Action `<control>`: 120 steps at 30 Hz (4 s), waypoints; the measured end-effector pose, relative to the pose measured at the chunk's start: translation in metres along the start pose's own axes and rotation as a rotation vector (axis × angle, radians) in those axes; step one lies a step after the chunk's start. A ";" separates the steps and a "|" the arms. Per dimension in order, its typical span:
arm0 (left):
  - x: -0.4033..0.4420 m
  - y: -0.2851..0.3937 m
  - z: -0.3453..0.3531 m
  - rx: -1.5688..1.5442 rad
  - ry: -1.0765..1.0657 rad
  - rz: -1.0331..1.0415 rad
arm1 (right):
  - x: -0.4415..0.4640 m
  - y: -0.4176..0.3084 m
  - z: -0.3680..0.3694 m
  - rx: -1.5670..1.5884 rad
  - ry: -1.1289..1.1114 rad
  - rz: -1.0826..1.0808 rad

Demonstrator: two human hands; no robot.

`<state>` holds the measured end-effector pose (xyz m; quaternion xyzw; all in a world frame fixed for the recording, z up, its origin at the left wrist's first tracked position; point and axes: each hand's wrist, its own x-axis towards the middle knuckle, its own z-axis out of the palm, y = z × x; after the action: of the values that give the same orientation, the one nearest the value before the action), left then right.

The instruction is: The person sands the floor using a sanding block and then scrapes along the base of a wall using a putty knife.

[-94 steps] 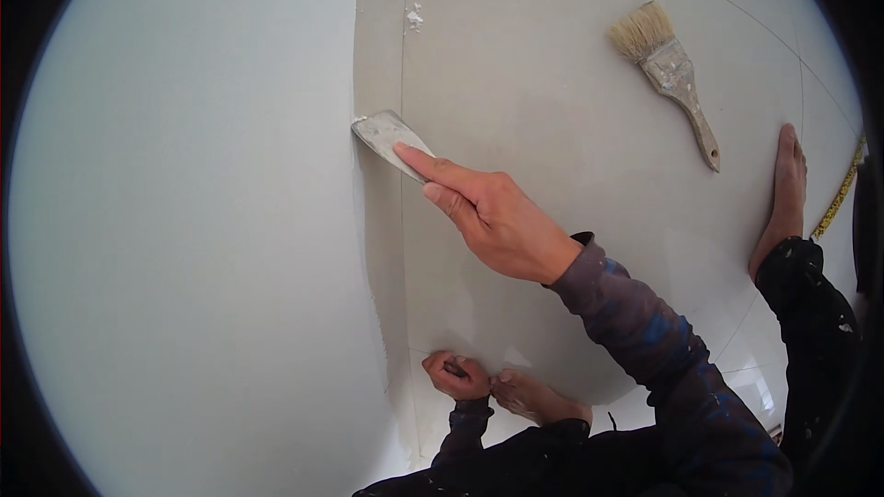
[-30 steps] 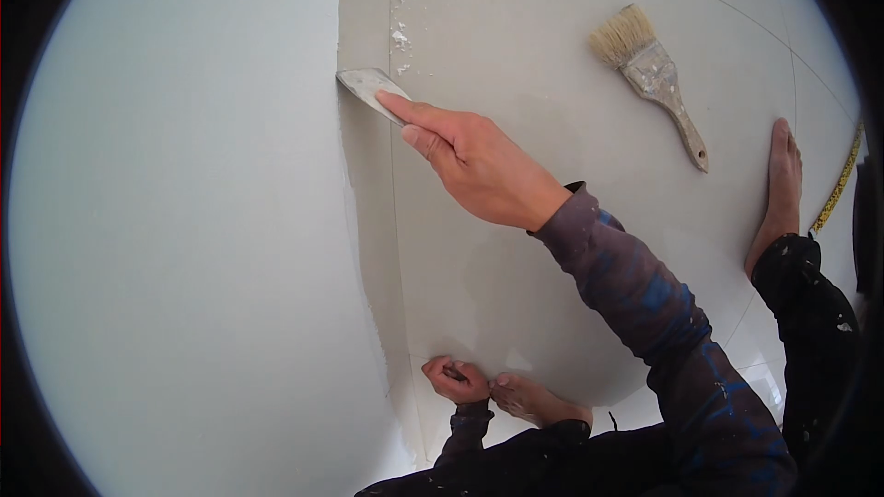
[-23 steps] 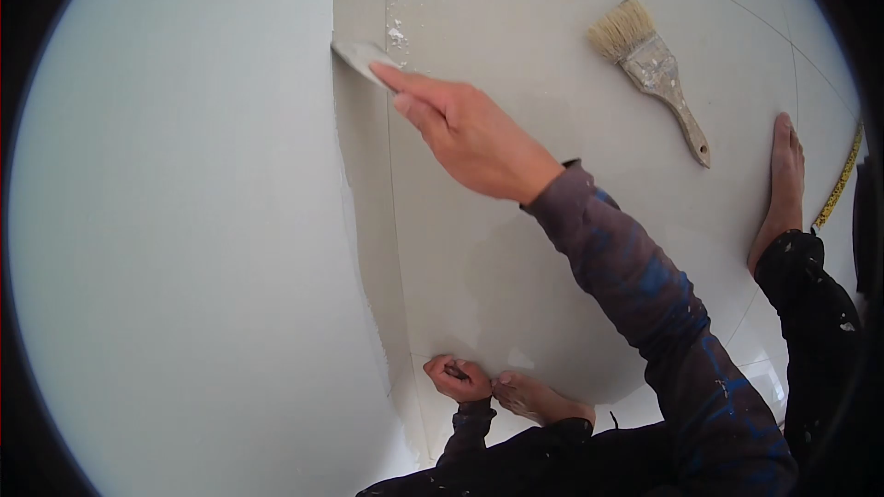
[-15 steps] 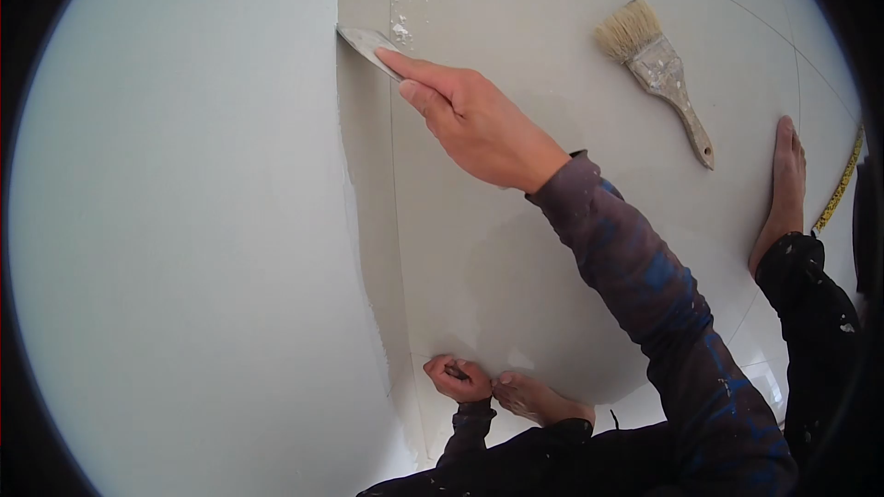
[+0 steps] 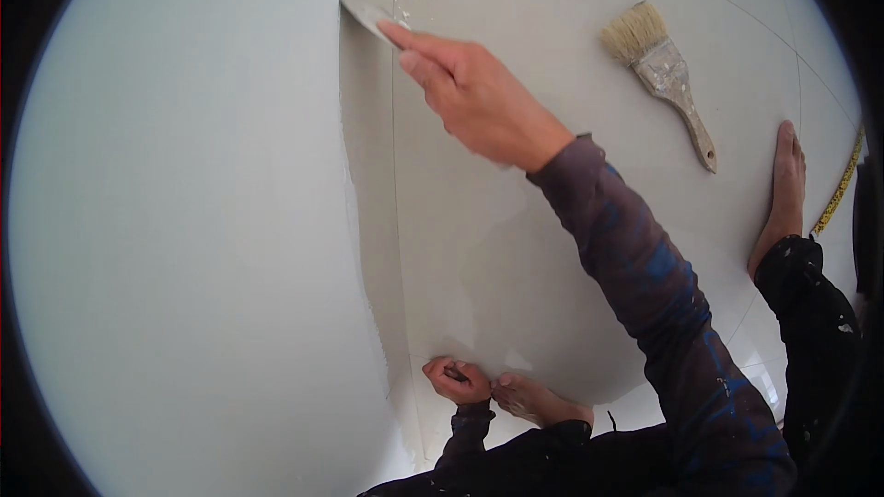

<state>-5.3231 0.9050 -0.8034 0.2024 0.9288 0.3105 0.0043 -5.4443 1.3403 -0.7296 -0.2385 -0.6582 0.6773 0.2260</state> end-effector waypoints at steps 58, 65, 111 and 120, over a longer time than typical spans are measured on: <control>-0.001 -0.004 -0.004 0.008 -0.039 0.011 | -0.110 0.018 0.073 0.130 -0.034 0.054; 0.003 -0.001 -0.001 -0.005 -0.033 0.015 | -0.128 0.017 0.068 0.141 -0.101 0.069; 0.001 0.002 -0.002 -0.013 0.011 -0.006 | -0.118 0.012 0.067 0.136 -0.123 0.115; 0.002 0.006 -0.001 -0.029 -0.020 -0.060 | -0.110 0.013 0.064 0.175 -0.005 0.012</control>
<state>-5.3234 0.9094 -0.7986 0.1776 0.9297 0.3217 0.0260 -5.3973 1.2210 -0.7384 -0.2201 -0.5957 0.7341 0.2403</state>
